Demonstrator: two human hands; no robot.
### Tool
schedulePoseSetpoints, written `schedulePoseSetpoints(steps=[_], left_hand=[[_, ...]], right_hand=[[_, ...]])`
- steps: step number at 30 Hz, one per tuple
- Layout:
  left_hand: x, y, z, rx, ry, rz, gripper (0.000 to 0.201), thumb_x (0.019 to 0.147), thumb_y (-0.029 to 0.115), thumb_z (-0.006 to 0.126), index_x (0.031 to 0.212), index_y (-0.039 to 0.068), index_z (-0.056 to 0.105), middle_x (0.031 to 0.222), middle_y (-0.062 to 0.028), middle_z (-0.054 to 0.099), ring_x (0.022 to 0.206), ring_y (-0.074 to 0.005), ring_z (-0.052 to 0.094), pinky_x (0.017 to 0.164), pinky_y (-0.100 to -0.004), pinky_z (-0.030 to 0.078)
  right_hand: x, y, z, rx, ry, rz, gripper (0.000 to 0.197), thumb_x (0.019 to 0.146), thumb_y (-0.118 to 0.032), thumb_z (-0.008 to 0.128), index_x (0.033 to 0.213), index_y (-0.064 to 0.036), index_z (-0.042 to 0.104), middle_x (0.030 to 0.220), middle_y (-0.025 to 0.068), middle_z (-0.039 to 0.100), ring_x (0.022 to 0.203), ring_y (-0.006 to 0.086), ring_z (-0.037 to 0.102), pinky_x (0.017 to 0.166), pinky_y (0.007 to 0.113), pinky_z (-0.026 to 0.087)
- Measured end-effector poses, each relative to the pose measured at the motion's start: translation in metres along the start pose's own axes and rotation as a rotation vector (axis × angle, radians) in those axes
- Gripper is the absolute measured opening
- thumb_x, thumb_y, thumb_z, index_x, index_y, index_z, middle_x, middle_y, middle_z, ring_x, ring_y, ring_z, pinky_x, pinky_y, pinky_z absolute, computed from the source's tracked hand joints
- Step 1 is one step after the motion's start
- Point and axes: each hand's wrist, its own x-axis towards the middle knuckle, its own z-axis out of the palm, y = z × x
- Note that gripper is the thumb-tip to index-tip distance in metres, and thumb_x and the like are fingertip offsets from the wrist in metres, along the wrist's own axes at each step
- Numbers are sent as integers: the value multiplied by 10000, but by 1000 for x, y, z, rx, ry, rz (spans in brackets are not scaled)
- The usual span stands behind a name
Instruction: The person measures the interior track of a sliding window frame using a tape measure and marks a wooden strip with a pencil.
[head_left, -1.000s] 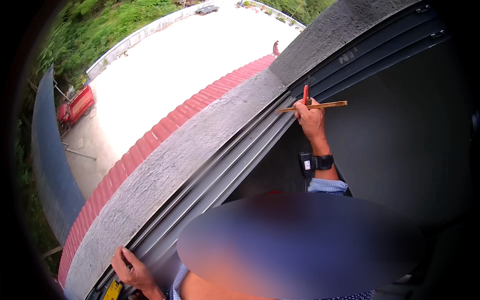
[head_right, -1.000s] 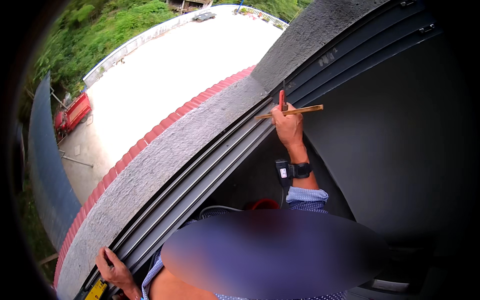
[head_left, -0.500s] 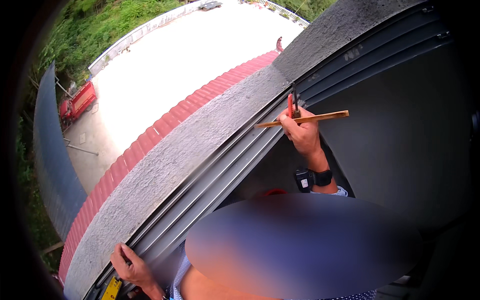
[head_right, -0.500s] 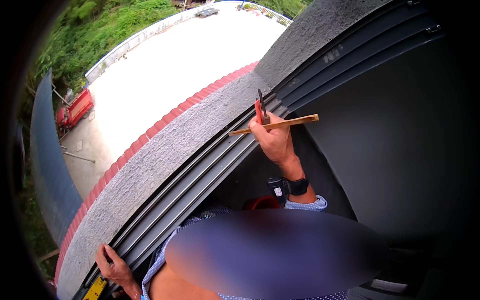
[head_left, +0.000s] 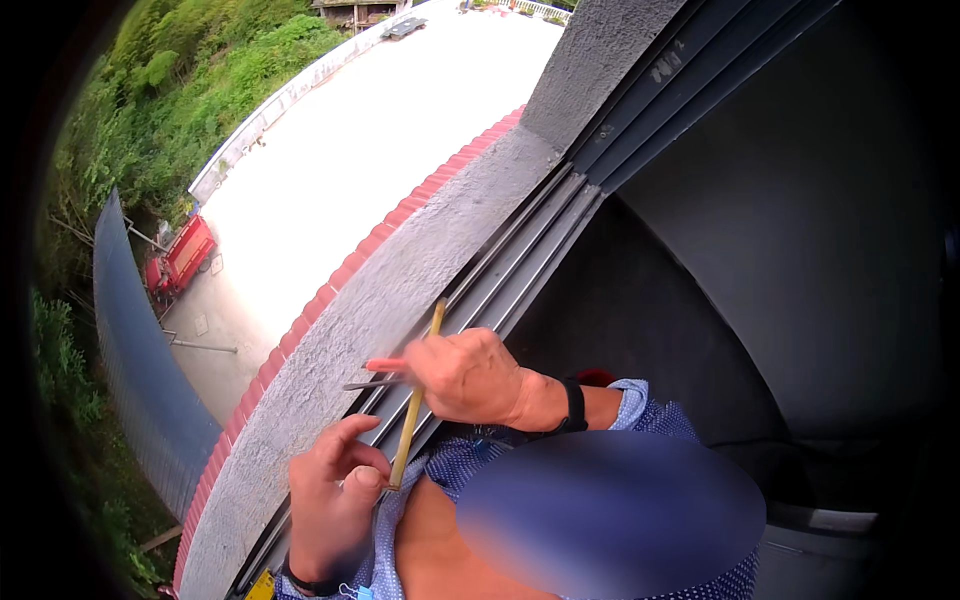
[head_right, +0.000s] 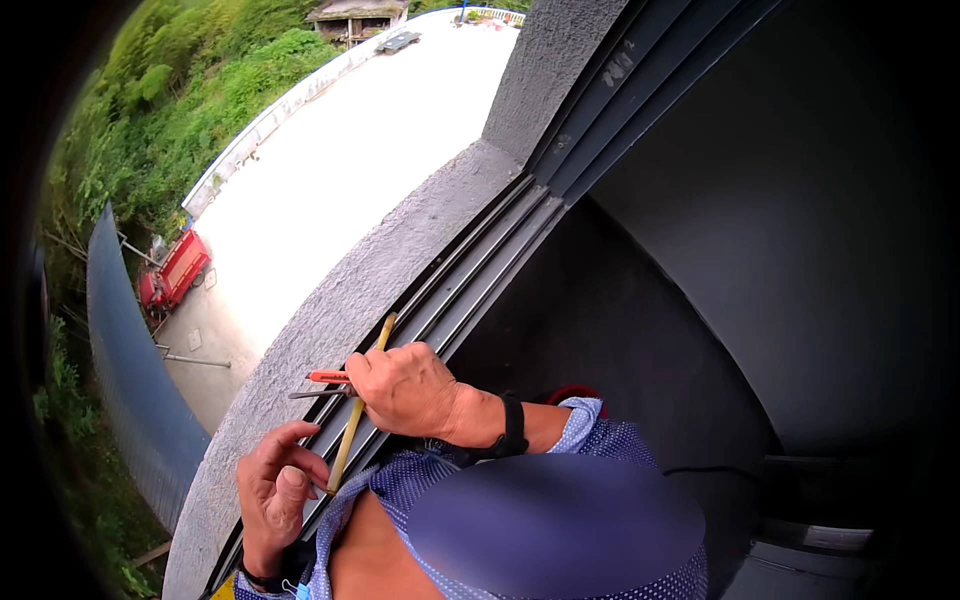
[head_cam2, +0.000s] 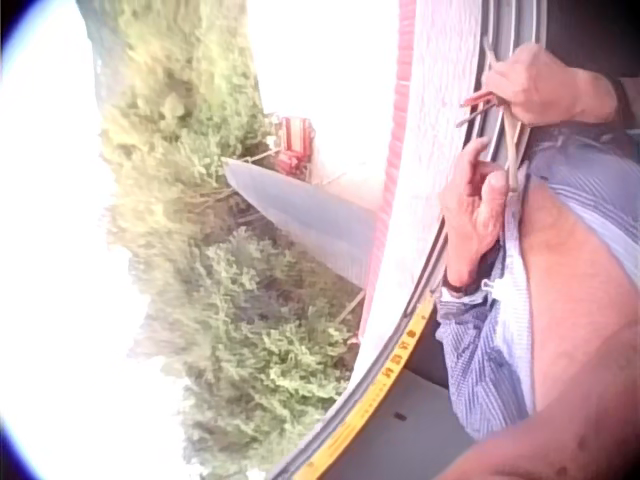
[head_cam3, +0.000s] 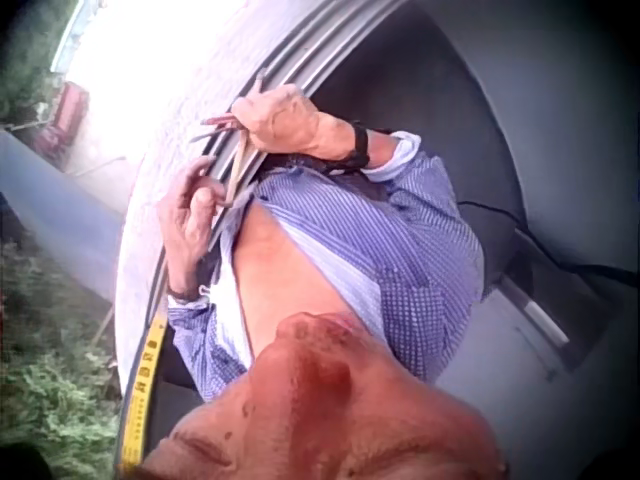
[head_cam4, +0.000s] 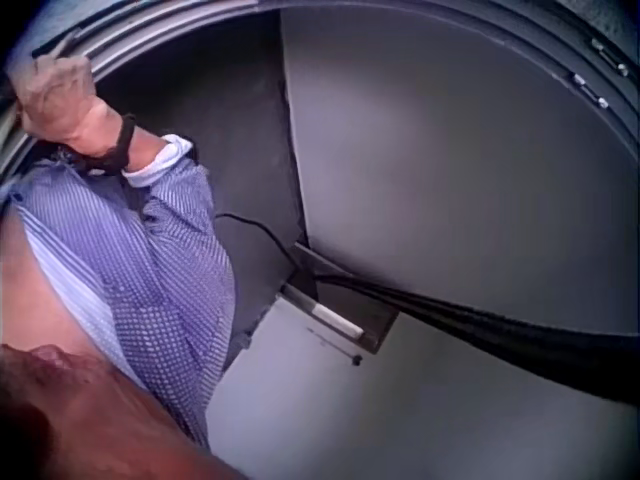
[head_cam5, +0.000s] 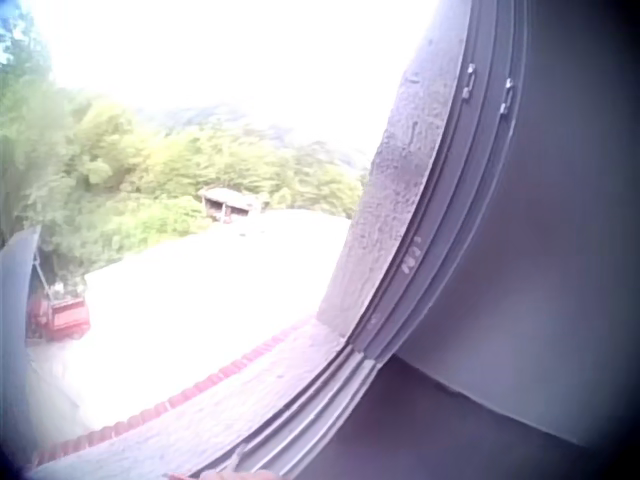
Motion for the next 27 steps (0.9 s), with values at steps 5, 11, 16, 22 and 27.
schedulePoseSetpoints(steps=[5, 11, 16, 22, 27], left_hand=[[6, -7, 5, 361, -32, -129, 450, 1027, 304, 712, 1283, -61, 646, 714, -68, 709, 599, -90, 618, 569, -266, 479], [1, -11, -2, 52, -22, -405, 366, 1091, 279, 628, 1246, -50, 671, 631, 6, 602, 514, -60, 516, 488, -244, 391], [8, -2, -9, 118, 53, -409, 321, 1073, 215, 618, 1120, -87, 719, 728, 10, 598, 652, -73, 500, 598, -284, 419], [17, -6, -5, 283, -11, -349, 271, 1023, 171, 657, 1049, -90, 727, 722, -88, 655, 684, -134, 580, 639, -332, 476], [32, 2, -2, 444, -12, -260, 309, 1033, 242, 691, 975, -60, 723, 720, -78, 640, 683, -137, 572, 629, -318, 458]], right_hand=[[-8, -8, 19, 48, 14, 165, 162, 839, -80, 714, 815, -68, 554, 645, 131, 579, 577, 345, 652, 507, 443, 507], [-6, -7, 24, 86, 53, 135, 175, 823, -45, 695, 883, -43, 531, 680, 114, 605, 581, 294, 682, 494, 401, 530], [-7, -3, 24, 178, 136, 138, 248, 782, -46, 743, 938, -32, 550, 686, 114, 601, 592, 302, 681, 512, 395, 530], [-23, 5, 25, 331, 159, 175, 259, 780, 5, 718, 1018, -12, 619, 760, 132, 678, 617, 296, 712, 543, 390, 558], [-33, 43, 1, 382, 340, 326, 182, 925, -15, 671, 1096, 41, 694, 809, 163, 728, 698, 263, 767, 609, 319, 580]])
